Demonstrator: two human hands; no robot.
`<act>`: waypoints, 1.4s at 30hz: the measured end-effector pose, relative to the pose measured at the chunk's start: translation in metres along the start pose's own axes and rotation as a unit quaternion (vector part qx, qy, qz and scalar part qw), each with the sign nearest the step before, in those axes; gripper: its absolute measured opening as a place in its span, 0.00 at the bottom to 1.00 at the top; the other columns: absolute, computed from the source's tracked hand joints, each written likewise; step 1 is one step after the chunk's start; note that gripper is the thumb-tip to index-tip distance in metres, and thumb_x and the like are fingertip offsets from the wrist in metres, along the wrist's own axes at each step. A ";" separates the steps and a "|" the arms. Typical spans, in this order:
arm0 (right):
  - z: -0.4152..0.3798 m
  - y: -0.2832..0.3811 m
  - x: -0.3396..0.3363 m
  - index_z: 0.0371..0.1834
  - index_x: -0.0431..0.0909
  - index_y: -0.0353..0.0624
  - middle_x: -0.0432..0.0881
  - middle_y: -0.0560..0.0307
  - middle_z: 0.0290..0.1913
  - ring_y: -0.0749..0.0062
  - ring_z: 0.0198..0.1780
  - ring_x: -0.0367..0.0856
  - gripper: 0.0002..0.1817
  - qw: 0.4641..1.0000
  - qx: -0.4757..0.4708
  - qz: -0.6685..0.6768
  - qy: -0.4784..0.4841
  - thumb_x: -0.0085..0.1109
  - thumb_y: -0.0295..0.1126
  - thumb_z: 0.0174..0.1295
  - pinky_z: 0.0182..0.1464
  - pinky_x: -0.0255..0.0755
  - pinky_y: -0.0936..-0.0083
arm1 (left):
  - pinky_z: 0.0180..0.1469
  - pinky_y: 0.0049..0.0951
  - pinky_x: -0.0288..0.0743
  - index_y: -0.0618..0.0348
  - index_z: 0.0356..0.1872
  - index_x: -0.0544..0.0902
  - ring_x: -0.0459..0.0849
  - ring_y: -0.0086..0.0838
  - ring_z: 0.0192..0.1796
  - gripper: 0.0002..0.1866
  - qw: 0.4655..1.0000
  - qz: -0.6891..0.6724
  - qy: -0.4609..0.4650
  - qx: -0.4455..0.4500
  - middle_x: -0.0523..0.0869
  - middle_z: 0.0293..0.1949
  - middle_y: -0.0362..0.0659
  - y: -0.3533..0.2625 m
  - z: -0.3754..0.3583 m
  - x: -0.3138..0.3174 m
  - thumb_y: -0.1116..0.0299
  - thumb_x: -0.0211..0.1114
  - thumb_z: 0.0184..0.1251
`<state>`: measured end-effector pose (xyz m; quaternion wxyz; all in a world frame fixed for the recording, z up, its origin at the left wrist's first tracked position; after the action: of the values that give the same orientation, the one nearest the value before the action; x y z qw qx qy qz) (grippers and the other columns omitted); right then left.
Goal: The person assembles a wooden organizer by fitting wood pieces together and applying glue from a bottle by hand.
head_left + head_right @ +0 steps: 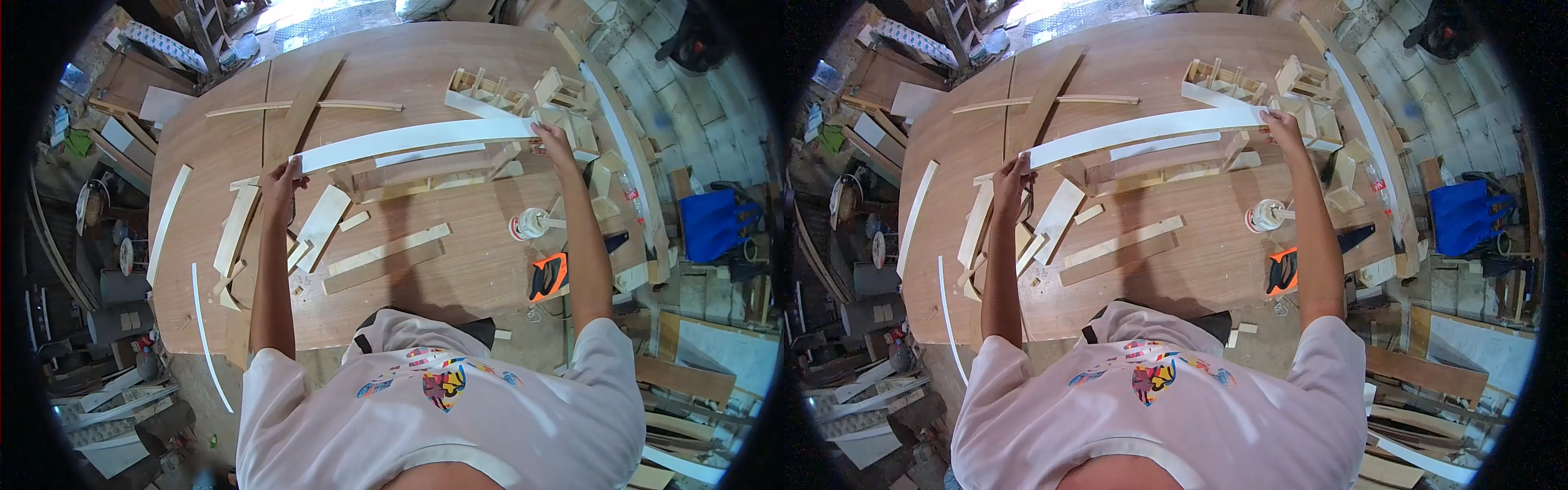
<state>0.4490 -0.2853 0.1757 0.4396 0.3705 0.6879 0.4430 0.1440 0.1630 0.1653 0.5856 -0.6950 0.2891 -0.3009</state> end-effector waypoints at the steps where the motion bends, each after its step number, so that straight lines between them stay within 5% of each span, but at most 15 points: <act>1: 0.001 -0.001 0.000 0.41 0.77 0.42 0.78 0.66 0.32 0.84 0.30 0.75 0.13 1.000 0.002 0.003 0.001 0.56 0.40 0.61 0.27 0.69 0.86 | 0.25 0.22 0.72 0.73 0.40 0.79 0.80 0.27 0.25 0.15 1.000 0.000 0.000 0.000 0.81 0.29 0.46 0.001 0.000 0.000 0.66 0.60 0.64; 22: -0.009 -0.001 -0.003 0.49 0.73 0.43 0.77 0.60 0.39 0.76 0.36 0.79 0.21 0.996 0.052 0.066 0.013 0.56 0.45 0.60 0.34 0.70 0.79 | 0.28 0.24 0.76 0.69 0.40 0.76 0.81 0.29 0.25 0.21 0.998 -0.039 0.020 -0.050 0.81 0.26 0.47 0.006 0.002 0.001 0.56 0.58 0.66; 31: -0.016 -0.016 -0.017 0.50 0.72 0.40 0.78 0.54 0.43 0.72 0.40 0.79 0.25 0.996 0.055 0.063 -0.022 0.53 0.50 0.59 0.36 0.72 0.76 | 0.27 0.29 0.74 0.64 0.51 0.69 0.81 0.31 0.27 0.38 0.991 -0.021 -0.040 -0.125 0.81 0.32 0.46 0.030 -0.007 -0.027 0.34 0.40 0.64; 34: -0.047 -0.014 -0.006 0.50 0.72 0.37 0.79 0.50 0.43 0.71 0.41 0.78 0.23 0.993 -0.024 0.021 -0.110 0.54 0.44 0.60 0.38 0.73 0.77 | 0.27 0.28 0.74 0.63 0.51 0.68 0.80 0.30 0.28 0.35 0.990 0.008 -0.055 -0.130 0.81 0.32 0.46 0.058 -0.029 -0.045 0.36 0.40 0.65; 36: -0.086 -0.012 0.010 0.48 0.73 0.36 0.79 0.50 0.42 0.72 0.41 0.78 0.17 0.932 -0.268 -0.004 -0.246 0.56 0.36 0.60 0.38 0.73 0.77 | 0.25 0.26 0.74 0.63 0.50 0.70 0.80 0.28 0.27 0.28 0.985 0.065 -0.054 -0.151 0.81 0.32 0.46 0.078 -0.054 -0.046 0.45 0.44 0.68; 39: -0.153 -0.040 0.058 0.44 0.73 0.37 0.80 0.52 0.40 0.70 0.41 0.78 0.12 0.948 -0.237 -0.048 -0.207 0.54 0.31 0.60 0.43 0.72 0.75 | 0.22 0.24 0.73 0.64 0.48 0.72 0.79 0.25 0.23 0.20 0.975 0.207 -0.024 -0.077 0.81 0.31 0.46 0.134 -0.096 -0.051 0.58 0.55 0.64; 42: -0.194 -0.127 0.093 0.49 0.70 0.36 0.78 0.46 0.44 0.56 0.47 0.76 0.17 0.974 -0.134 -0.177 -0.051 0.54 0.29 0.56 0.49 0.70 0.65 | 0.24 0.24 0.73 0.64 0.48 0.74 0.79 0.24 0.23 0.17 0.965 0.244 0.016 -0.090 0.81 0.29 0.45 0.187 -0.140 -0.041 0.64 0.59 0.61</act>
<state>0.2208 -0.2988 0.0736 0.5911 0.2031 0.6535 0.4269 0.0017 0.0766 -0.0038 0.5713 -0.6488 0.4849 -0.1325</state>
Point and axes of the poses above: each hand's wrist, its own z-axis towards the middle knuckle, its own x-axis out of the palm, y = z × x, the point moved 2 cm from there along z, towards the middle knuckle
